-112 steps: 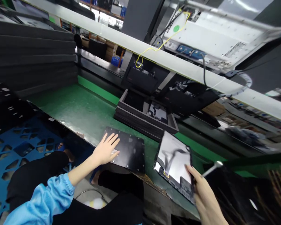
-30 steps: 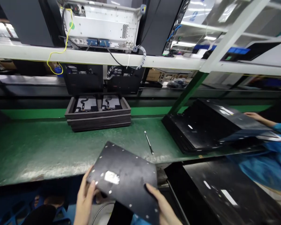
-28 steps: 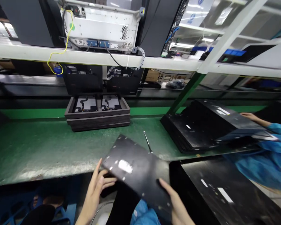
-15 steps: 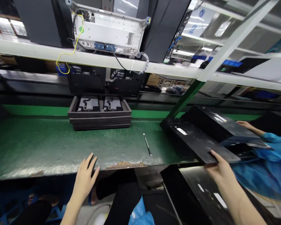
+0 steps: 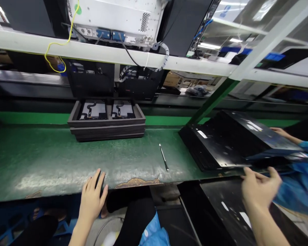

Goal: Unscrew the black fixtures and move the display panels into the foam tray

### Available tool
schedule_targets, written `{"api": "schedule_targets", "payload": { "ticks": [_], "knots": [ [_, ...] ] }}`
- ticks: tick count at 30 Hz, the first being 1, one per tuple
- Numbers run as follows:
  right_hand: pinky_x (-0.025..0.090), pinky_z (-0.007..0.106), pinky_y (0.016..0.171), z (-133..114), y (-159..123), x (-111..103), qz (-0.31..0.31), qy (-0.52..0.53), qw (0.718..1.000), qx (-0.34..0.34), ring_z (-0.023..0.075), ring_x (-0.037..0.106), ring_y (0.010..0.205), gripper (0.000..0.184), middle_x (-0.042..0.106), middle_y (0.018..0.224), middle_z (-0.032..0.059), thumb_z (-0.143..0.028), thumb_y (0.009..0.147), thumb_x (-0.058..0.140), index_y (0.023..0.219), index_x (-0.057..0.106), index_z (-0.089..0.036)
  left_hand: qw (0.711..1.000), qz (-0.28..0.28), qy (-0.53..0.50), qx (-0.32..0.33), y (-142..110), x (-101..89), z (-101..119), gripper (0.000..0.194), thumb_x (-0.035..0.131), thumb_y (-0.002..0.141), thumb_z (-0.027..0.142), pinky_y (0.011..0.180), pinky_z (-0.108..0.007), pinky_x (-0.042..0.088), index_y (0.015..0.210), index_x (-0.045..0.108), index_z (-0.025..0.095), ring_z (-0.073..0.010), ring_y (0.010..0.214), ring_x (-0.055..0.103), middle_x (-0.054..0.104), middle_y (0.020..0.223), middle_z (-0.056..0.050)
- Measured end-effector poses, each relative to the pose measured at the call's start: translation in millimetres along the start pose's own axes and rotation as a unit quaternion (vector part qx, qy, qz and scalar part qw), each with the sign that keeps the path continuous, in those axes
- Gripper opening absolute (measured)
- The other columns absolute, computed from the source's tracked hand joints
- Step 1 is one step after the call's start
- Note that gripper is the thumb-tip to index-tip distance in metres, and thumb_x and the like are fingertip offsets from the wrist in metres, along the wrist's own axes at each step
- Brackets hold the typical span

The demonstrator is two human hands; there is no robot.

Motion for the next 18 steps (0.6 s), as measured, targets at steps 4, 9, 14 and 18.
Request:
{"api": "schedule_targets", "payload": {
  "ticks": [4, 9, 14, 18],
  "knots": [
    [0.057, 0.053, 0.085, -8, -75, 21, -0.064, -0.001, 0.998, -0.028, 0.0333, 0.07, 0.088, 0.068, 0.072, 0.104, 0.0155, -0.071, 0.091, 0.067, 0.137, 0.071, -0.02, 1.0, 0.014, 0.015, -0.017, -1, 5.5, 3, 0.067, 0.053, 0.11, 0.034, 0.119, -0.058, 0.046, 0.174, 0.033, 0.034, -0.0376, 0.142, 0.062, 0.045, 0.173, -0.01],
    [0.045, 0.061, 0.117, -36, -171, 112, -0.253, -0.122, 0.929, -0.239, 0.0409, 0.061, 0.135, 0.067, 0.067, 0.144, 0.022, -0.068, 0.102, 0.052, 0.144, 0.067, -0.017, 0.999, 0.002, 0.025, -0.033, -5, 9.7, 4, 0.061, 0.056, 0.109, 0.033, 0.121, -0.053, 0.043, 0.169, 0.046, 0.03, -0.035, 0.142, 0.062, 0.048, 0.171, -0.01],
    [0.034, 0.074, 0.119, -61, -205, 167, -0.194, -0.259, 0.915, -0.239, 0.0495, 0.047, 0.148, 0.066, 0.051, 0.162, 0.03, -0.053, 0.111, 0.039, 0.158, 0.059, -0.011, 0.997, -0.027, 0.021, -0.062, -4, 8.4, 6, 0.056, 0.053, 0.11, 0.035, 0.123, -0.052, 0.042, 0.165, 0.052, 0.027, -0.0331, 0.145, 0.06, 0.047, 0.172, -0.01],
    [0.05, 0.064, 0.099, -61, -169, 191, -0.199, -0.294, 0.91, -0.212, 0.0503, 0.057, 0.131, 0.059, 0.064, 0.138, 0.0345, -0.05, 0.111, 0.042, 0.14, 0.071, -0.009, 0.996, -0.033, 0.026, -0.073, -1, 6.5, 11, 0.052, 0.052, 0.11, 0.034, 0.122, -0.05, 0.043, 0.161, 0.056, 0.024, -0.0309, 0.145, 0.06, 0.048, 0.171, -0.01]
  ]
}}
Point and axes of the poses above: each hand's wrist, its own y-axis towards the middle knuckle, its own x-axis out of the palm, z = x × y, the point moved 4 cm from there along y, towards the middle knuckle
